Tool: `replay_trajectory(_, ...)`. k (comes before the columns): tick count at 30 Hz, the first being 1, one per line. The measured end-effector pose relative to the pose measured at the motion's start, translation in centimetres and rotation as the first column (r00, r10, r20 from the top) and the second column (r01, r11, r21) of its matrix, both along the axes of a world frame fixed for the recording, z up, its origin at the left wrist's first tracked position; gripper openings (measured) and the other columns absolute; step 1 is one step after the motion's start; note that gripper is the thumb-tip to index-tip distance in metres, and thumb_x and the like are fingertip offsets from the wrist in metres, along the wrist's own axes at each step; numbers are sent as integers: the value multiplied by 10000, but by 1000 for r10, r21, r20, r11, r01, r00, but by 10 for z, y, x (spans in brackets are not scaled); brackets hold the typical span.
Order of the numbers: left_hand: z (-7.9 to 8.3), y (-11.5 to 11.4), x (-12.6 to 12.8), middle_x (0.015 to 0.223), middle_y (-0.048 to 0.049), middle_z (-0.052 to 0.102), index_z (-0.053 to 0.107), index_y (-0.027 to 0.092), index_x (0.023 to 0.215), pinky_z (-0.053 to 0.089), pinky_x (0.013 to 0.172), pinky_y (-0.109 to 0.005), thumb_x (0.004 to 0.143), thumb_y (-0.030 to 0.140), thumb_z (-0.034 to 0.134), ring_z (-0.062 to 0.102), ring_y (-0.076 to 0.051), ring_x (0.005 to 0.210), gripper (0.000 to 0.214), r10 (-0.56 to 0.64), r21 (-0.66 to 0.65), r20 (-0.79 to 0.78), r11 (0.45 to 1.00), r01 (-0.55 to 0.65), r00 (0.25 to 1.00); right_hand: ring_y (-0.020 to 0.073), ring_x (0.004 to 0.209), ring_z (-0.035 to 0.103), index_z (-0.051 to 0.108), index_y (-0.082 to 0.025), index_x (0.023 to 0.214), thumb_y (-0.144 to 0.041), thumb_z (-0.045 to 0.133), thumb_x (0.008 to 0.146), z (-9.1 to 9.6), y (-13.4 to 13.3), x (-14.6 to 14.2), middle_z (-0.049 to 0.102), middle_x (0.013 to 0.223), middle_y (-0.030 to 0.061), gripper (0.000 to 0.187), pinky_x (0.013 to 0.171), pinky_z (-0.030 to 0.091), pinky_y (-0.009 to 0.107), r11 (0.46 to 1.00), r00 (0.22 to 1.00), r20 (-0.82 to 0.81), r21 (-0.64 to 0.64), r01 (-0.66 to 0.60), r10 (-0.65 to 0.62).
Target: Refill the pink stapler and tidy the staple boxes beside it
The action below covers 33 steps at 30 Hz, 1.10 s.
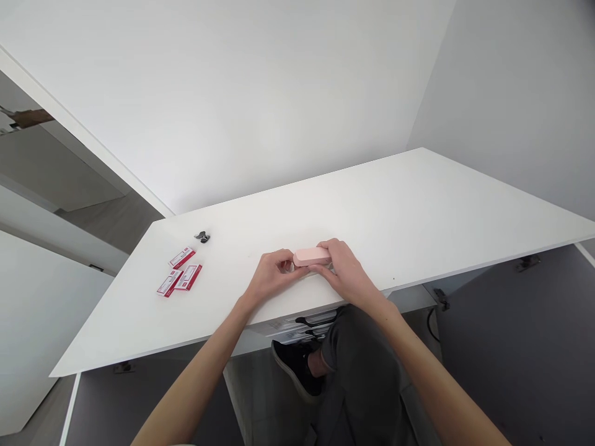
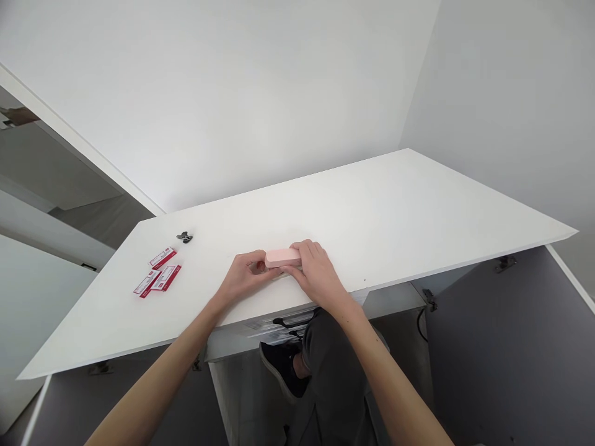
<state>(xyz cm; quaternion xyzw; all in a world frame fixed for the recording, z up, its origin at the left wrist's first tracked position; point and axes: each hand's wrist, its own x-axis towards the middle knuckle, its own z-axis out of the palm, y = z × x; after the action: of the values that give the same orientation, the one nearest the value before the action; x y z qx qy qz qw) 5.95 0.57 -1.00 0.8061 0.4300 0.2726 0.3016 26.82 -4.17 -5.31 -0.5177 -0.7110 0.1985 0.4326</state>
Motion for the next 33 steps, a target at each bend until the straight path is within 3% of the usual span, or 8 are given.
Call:
replay_trajectory(14,1,-4,-1,620,56,384,518,185,663,244,580,-277,897,552,745,304,-97,613,491,-8,-8,9,1000,8,1000,332,1128,615,490,-241,1239,-506,458,1080,-3,1,-3,641,1245,144,311,894,540,471,1000,1000,-19,-18,-3,3)
replay_trajectory(18,1,-6,0,623,49,479,629,180,725,254,560,-269,907,535,737,304,-90,585,413,-25,1,26,1000,25,999,329,1122,635,459,-227,1267,-546,424,1080,0,-2,-4,639,1246,156,372,905,534,460,998,998,-69,-64,-16,11)
replay_trajectory(23,-6,-7,7,664,36,600,713,189,802,301,551,-259,902,500,754,321,-82,558,328,-80,41,33,996,79,996,293,938,675,416,-236,1257,-595,348,1091,6,-6,-4,677,1153,119,402,807,534,430,972,983,-184,-224,-70,29)
replay_trajectory(33,-12,-6,8,702,40,650,730,211,862,364,571,-253,902,448,765,373,-85,544,243,-45,97,-14,994,47,999,278,1128,654,418,-245,1329,-629,320,1096,12,-8,-1,654,1313,132,460,916,528,426,962,947,-316,-231,-143,65)
